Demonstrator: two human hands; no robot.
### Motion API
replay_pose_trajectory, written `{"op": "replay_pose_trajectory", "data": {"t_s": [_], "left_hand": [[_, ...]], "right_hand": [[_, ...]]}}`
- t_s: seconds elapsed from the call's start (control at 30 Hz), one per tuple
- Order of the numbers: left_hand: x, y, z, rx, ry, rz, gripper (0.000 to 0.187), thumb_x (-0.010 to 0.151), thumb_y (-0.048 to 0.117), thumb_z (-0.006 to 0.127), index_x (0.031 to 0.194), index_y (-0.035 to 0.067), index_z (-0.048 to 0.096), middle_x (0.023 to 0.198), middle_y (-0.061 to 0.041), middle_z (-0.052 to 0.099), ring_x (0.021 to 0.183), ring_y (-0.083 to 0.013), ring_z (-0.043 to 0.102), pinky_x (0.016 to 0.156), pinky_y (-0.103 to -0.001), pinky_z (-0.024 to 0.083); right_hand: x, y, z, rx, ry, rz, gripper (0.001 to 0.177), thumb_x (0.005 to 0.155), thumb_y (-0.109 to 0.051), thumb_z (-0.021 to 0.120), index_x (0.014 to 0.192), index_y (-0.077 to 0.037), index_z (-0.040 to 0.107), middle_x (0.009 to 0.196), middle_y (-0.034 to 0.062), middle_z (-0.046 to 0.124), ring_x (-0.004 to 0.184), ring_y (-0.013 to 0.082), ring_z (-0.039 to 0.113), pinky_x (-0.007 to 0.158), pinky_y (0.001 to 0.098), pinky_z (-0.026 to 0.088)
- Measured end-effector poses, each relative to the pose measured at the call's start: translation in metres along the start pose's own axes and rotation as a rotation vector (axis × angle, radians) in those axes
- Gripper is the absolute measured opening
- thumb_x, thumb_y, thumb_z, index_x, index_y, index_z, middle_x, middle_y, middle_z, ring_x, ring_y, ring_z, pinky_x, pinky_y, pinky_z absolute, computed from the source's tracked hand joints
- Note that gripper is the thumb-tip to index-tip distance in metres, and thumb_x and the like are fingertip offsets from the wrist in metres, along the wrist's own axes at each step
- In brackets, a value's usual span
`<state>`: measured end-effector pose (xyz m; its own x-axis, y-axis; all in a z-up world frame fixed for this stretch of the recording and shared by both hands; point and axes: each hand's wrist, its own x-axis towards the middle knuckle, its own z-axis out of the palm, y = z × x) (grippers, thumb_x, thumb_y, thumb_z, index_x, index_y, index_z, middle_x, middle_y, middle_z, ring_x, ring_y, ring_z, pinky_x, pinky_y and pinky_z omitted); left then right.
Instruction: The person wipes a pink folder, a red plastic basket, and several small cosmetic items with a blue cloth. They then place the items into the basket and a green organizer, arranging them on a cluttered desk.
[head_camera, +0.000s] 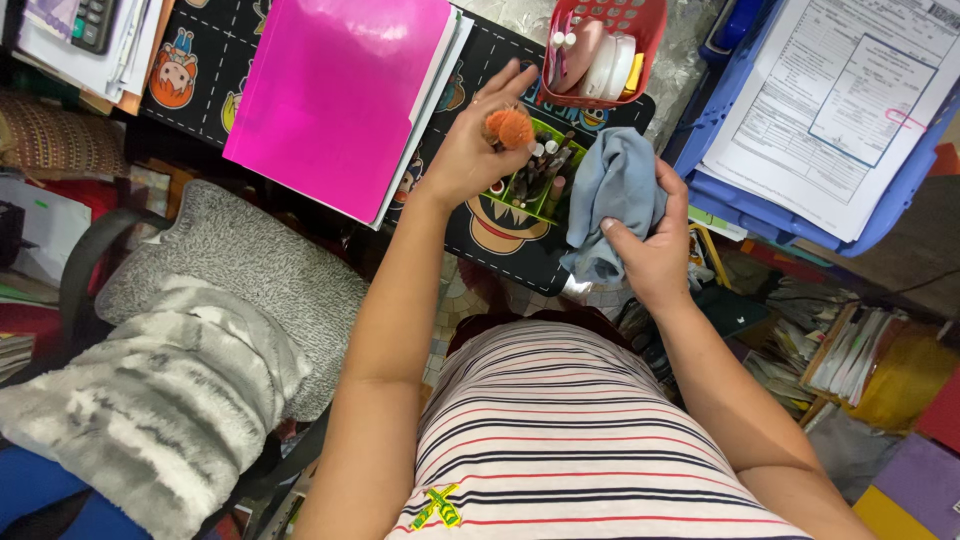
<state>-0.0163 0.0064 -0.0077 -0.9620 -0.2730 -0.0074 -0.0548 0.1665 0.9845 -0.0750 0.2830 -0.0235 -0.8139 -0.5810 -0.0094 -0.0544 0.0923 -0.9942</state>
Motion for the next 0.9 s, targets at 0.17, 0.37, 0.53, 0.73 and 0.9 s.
{"op": "replay_pose_trajectory", "data": {"t_s": [0.17,0.37,0.53,0.73,0.9], "left_hand": [[0.0,0.007,-0.001,-0.107,-0.013,0.175,0.014,0.096,-0.001,0.069,0.107,0.003,0.061,0.141,-0.015,0.068,0.153,-0.0323,0.043,0.126,-0.047,0.039],[-0.013,0.007,0.005,-0.494,0.164,0.191,0.017,0.1,0.004,0.07,0.099,0.01,0.054,0.094,-0.003,0.064,0.102,-0.0203,0.069,0.111,-0.047,0.056],[-0.019,0.003,0.006,-0.603,0.377,0.3,0.014,0.099,0.0,0.065,0.099,0.011,0.055,0.094,-0.005,0.064,0.097,-0.0195,0.069,0.112,-0.047,0.056],[-0.041,0.015,-0.002,-1.041,0.681,0.314,0.014,0.102,0.009,0.066,0.1,0.011,0.053,0.085,-0.004,0.058,0.082,-0.0169,0.062,0.09,-0.044,0.057],[-0.071,0.027,0.026,-1.181,0.693,0.127,0.016,0.099,0.022,0.065,0.103,0.014,0.051,0.088,0.0,0.057,0.08,-0.0117,0.058,0.079,-0.034,0.054]], "right_hand": [[0.0,0.0,0.001,0.019,0.004,0.017,0.075,0.091,-0.001,0.071,0.156,-0.007,0.034,0.146,0.0102,0.051,0.135,0.0202,0.054,0.118,0.0372,0.045],[-0.002,-0.001,0.001,0.018,0.001,0.002,0.075,0.09,0.0,0.07,0.156,-0.007,0.034,0.145,0.0104,0.051,0.135,0.0198,0.055,0.118,0.0371,0.045],[-0.002,0.001,0.006,-0.025,0.009,-0.049,0.074,0.091,0.001,0.069,0.156,-0.007,0.035,0.146,0.0103,0.05,0.135,0.02,0.054,0.118,0.0366,0.045],[-0.007,-0.027,0.01,-0.176,0.041,-0.216,0.07,0.091,0.002,0.073,0.153,-0.007,0.042,0.145,0.0092,0.053,0.133,0.0191,0.055,0.118,0.0356,0.044],[-0.009,-0.071,0.031,-0.353,-0.085,-0.632,0.067,0.086,-0.003,0.08,0.144,-0.012,0.048,0.14,0.0113,0.053,0.134,0.0308,0.051,0.114,0.0431,0.042]]}}
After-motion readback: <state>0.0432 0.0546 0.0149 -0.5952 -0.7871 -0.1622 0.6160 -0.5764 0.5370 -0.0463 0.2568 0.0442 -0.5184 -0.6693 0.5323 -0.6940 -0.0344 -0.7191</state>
